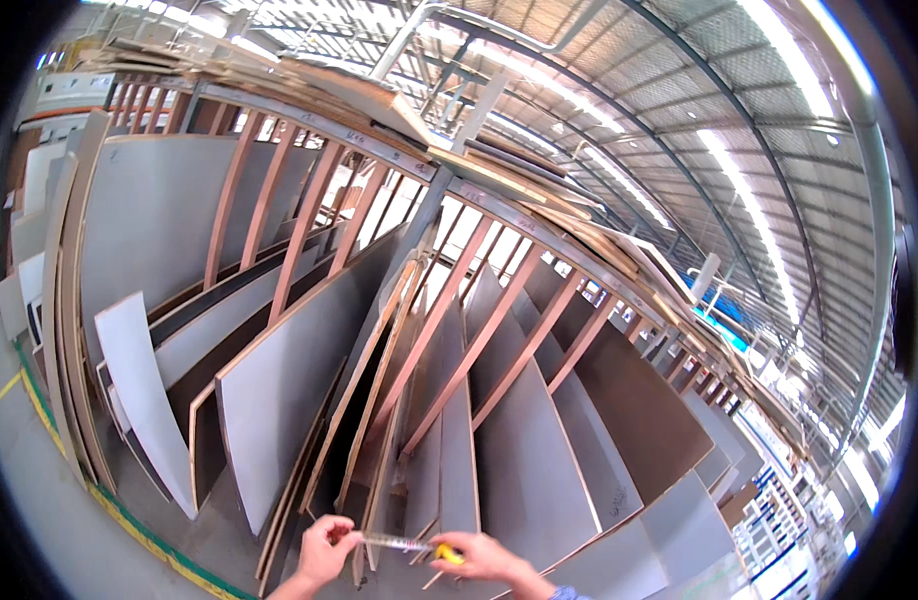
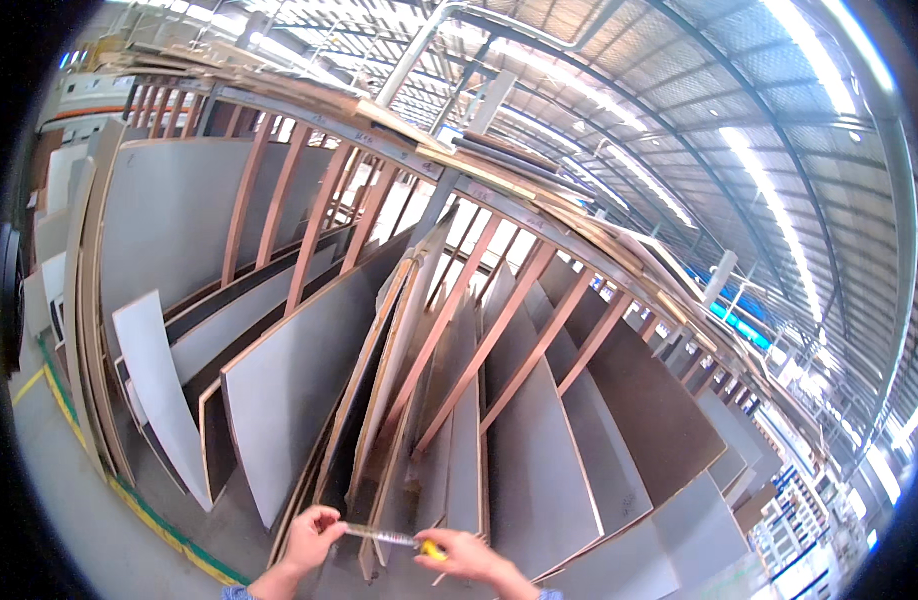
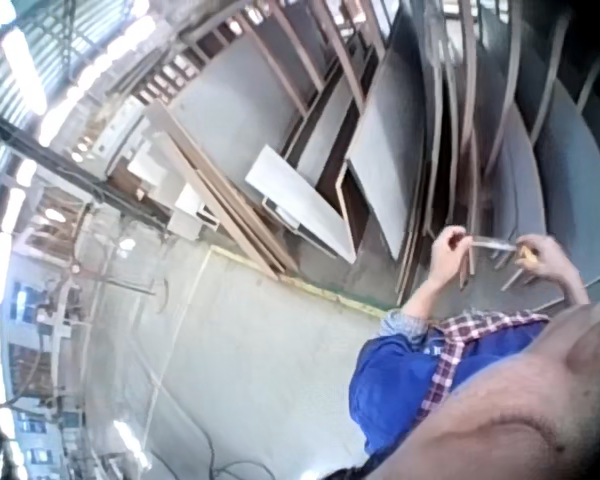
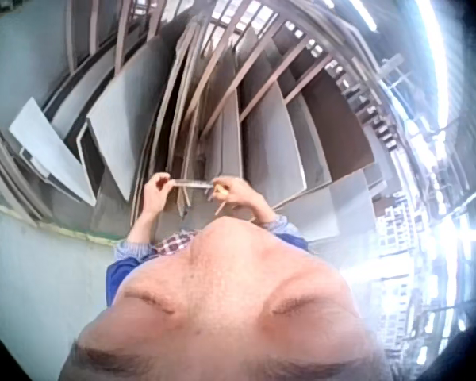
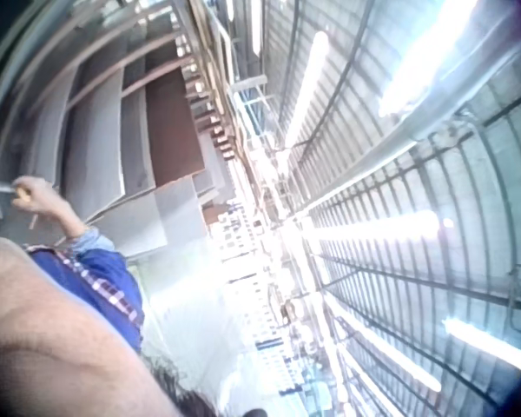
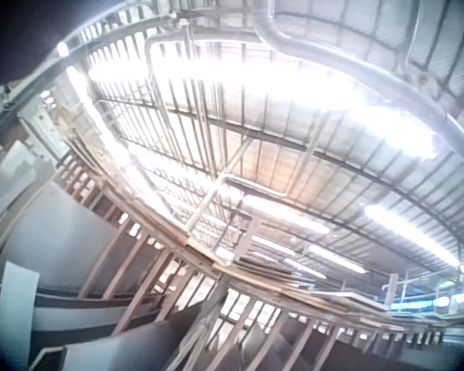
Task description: The person walks through a woodworking facility and uses a tape measure to measure the dimensions of various wood panels and planks. They measure several panels stored vertically in racks and some stacked horizontally, recording measurements by extending and retracting the tape measure against the wood surfaces.
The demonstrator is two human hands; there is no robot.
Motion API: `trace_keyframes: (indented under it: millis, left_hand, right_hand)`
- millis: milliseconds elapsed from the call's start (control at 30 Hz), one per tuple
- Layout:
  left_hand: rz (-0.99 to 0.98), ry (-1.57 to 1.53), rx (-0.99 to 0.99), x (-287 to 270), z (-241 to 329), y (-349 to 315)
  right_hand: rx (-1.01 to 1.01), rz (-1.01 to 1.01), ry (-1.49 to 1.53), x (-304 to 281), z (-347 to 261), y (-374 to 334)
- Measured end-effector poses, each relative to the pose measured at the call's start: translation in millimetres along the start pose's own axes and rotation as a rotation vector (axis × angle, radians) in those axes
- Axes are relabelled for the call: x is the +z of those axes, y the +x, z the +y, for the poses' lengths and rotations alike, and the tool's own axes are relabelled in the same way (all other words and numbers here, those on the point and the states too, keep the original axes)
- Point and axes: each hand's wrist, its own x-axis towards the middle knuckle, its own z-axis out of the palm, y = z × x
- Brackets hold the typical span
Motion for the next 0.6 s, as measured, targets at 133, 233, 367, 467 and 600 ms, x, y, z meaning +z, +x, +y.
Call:
trace_keyframes:
  millis: [133, 233, 367, 467, 600]
  left_hand:
    - [-0.019, 0.095, 0.331, -17.9, 84.9, 85.9]
    - [-0.015, 0.021, 0.418, -0.5, 145.2, 160.3]
    - [-0.016, -0.005, 0.693, 45.5, 237.9, 259.0]
    - [0.146, 0.138, 0.813, 51.7, 302.6, 307.0]
    - [0.184, 0.135, 0.875, 102.2, 341.9, 359.7]
  right_hand:
    - [-0.077, 0.256, -0.048, -82.6, -6.2, 3.9]
    - [-0.040, 0.482, -0.190, -156.9, -24.1, -13.4]
    - [-0.130, 0.852, -0.279, -245.2, -15.4, -28.4]
    - [-0.256, 1.083, -0.426, -298.9, -32.5, -8.5]
    - [-0.139, 1.182, -0.625, -348.2, -26.0, -10.6]
